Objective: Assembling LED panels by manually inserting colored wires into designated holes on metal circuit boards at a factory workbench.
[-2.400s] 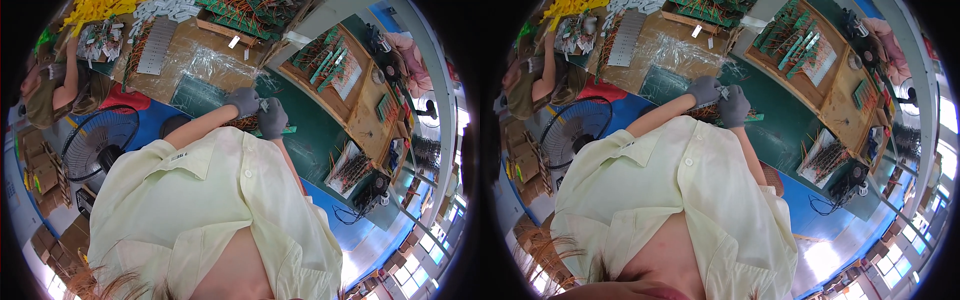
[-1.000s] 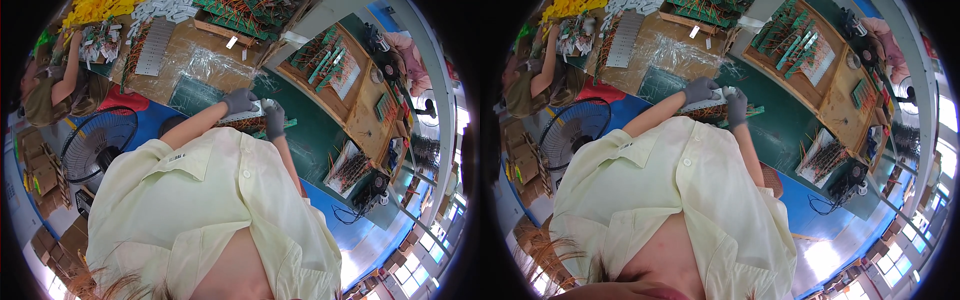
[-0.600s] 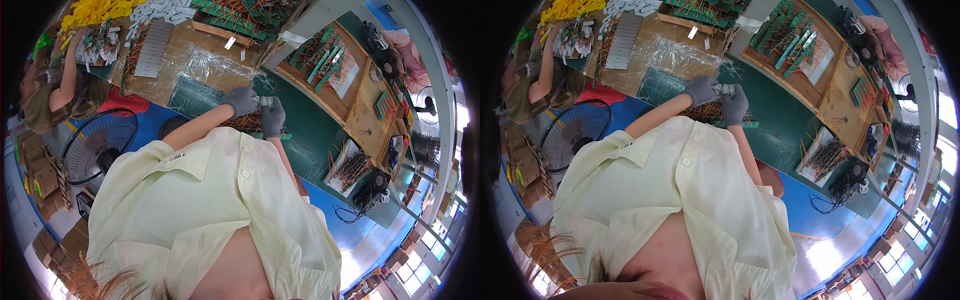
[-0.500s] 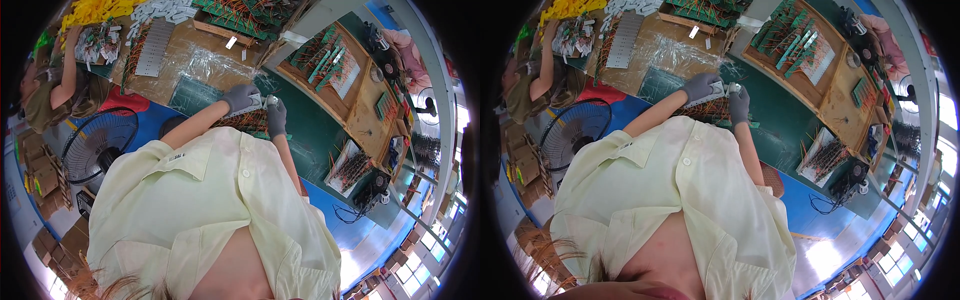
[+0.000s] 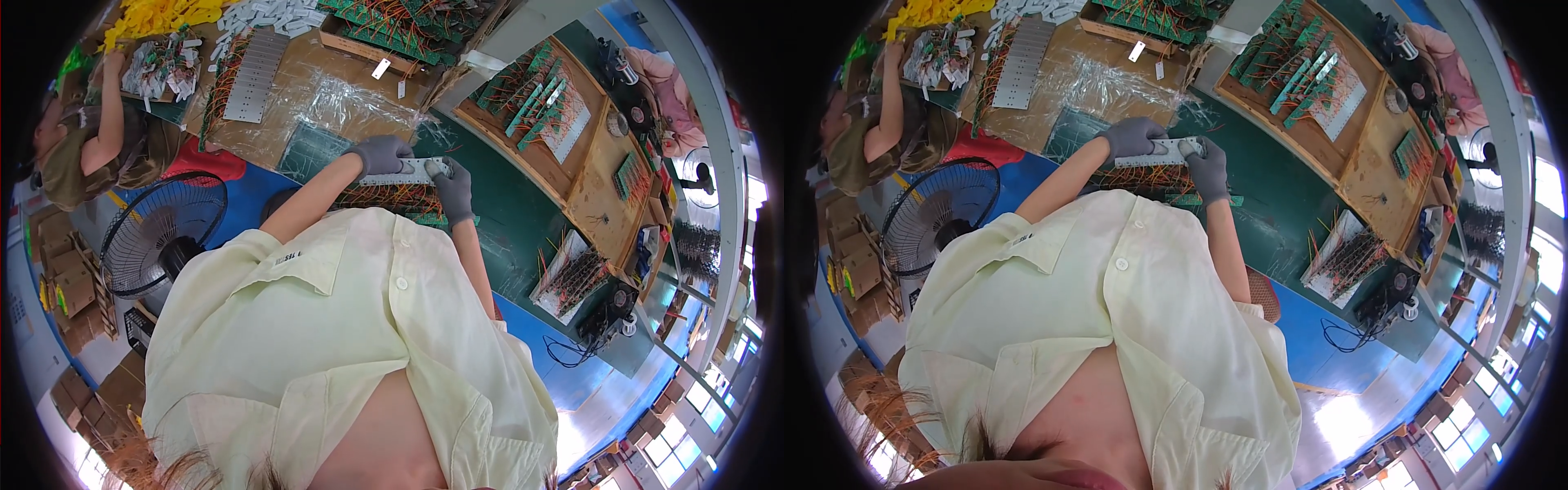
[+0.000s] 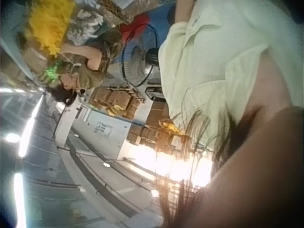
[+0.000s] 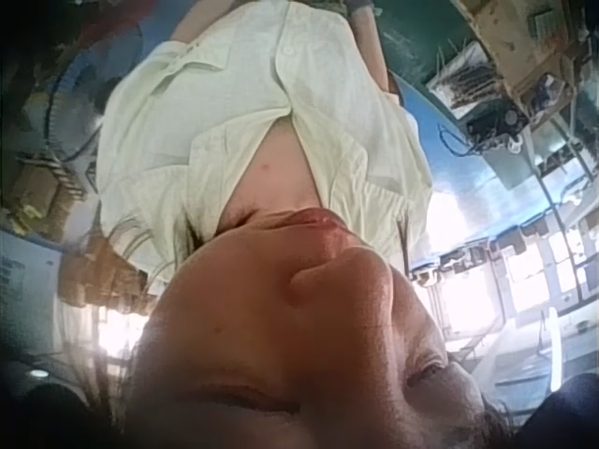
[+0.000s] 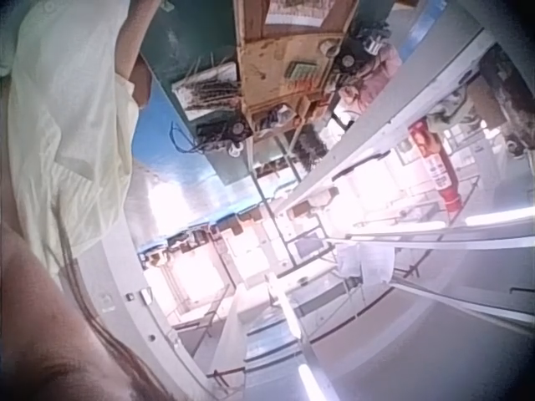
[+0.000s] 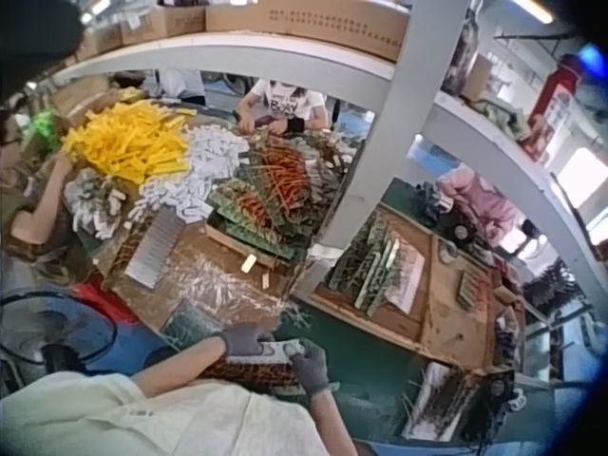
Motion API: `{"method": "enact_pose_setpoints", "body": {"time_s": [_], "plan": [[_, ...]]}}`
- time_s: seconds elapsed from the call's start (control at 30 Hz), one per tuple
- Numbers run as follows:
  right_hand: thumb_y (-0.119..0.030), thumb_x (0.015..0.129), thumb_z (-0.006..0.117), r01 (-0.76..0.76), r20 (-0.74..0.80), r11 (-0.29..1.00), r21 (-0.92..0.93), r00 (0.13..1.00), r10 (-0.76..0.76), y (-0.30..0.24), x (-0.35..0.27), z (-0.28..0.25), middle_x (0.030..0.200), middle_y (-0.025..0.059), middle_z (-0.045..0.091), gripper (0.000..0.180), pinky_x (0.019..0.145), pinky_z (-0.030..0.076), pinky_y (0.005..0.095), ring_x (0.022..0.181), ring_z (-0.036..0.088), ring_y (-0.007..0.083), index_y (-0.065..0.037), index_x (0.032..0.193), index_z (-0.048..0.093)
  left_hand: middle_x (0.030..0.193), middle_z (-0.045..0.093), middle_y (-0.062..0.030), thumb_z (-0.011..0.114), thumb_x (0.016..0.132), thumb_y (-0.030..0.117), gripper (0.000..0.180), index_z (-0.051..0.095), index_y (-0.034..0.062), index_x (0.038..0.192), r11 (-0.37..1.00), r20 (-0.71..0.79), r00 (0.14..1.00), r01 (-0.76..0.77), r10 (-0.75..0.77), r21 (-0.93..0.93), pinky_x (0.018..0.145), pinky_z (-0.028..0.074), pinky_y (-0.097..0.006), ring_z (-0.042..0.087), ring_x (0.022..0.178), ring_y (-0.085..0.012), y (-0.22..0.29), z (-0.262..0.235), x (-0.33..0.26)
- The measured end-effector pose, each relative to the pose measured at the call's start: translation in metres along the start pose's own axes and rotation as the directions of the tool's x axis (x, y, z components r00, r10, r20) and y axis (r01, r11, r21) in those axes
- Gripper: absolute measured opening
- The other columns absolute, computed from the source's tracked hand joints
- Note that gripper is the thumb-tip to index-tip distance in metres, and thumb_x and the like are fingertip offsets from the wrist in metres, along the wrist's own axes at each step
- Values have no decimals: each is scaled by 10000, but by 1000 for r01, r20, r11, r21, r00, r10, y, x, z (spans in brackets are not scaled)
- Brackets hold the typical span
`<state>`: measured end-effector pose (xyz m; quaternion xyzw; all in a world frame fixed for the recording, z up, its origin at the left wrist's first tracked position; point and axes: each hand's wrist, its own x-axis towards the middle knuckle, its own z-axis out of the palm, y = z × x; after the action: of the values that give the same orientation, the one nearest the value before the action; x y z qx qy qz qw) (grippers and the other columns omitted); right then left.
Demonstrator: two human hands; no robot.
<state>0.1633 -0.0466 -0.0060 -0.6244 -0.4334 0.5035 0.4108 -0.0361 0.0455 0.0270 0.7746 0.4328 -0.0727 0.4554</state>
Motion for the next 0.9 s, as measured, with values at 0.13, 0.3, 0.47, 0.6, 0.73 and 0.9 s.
{"method": "enact_pose_setpoints", "body": {"time_s": [0.13,0.3,0.47,0.6,0.73,0.9], "plan": [[-154,902,713,15,15,1000,17,1000,-15,-4,-1,2,836,6,662,163,673,480,274,737,577,90,-2,956,692,907,738,-77,758,835,253,267,742,100,1053,917,-92,978,-207,187,-340,792,502,-336,673,810,-185,-24,27,12],[-88,914,659,-457,382,522,720,889,251,12,-5,-2,998,114,714,164,828,576,380,879,706,219,-25,1065,663,901,731,-51,753,839,157,267,725,63,1088,569,-76,941,-263,330,-779,774,508,-307,644,791,-107,-35,53,24],[-206,887,681,31,-237,950,-312,965,-109,4,-12,17,848,83,687,115,649,532,390,766,673,269,-92,883,669,894,746,-128,739,809,253,252,765,84,994,971,-236,971,-81,26,-226,778,538,-367,715,811,-241,-14,50,20],[-216,832,701,195,-271,623,-757,774,-572,-13,-19,33,753,106,607,198,581,472,448,723,622,365,-81,778,567,954,716,-183,666,815,395,311,775,132,939,994,-248,963,98,-107,-51,795,533,-440,684,879,-376,22,39,14],[-241,894,672,-4,-294,919,-395,948,-122,10,-18,23,911,89,694,153,636,520,383,756,668,295,-97,924,631,922,746,-128,696,841,286,237,762,98,970,990,-241,966,118,-96,81,772,531,-388,710,828,-282,26,34,9],[-233,934,680,-311,218,626,715,950,223,23,-5,-4,985,55,684,237,797,516,334,896,655,163,-35,1063,674,888,719,-6,698,868,49,166,723,27,1031,714,-66,967,-228,247,-661,778,503,-270,626,816,-86,-15,51,30]]}}
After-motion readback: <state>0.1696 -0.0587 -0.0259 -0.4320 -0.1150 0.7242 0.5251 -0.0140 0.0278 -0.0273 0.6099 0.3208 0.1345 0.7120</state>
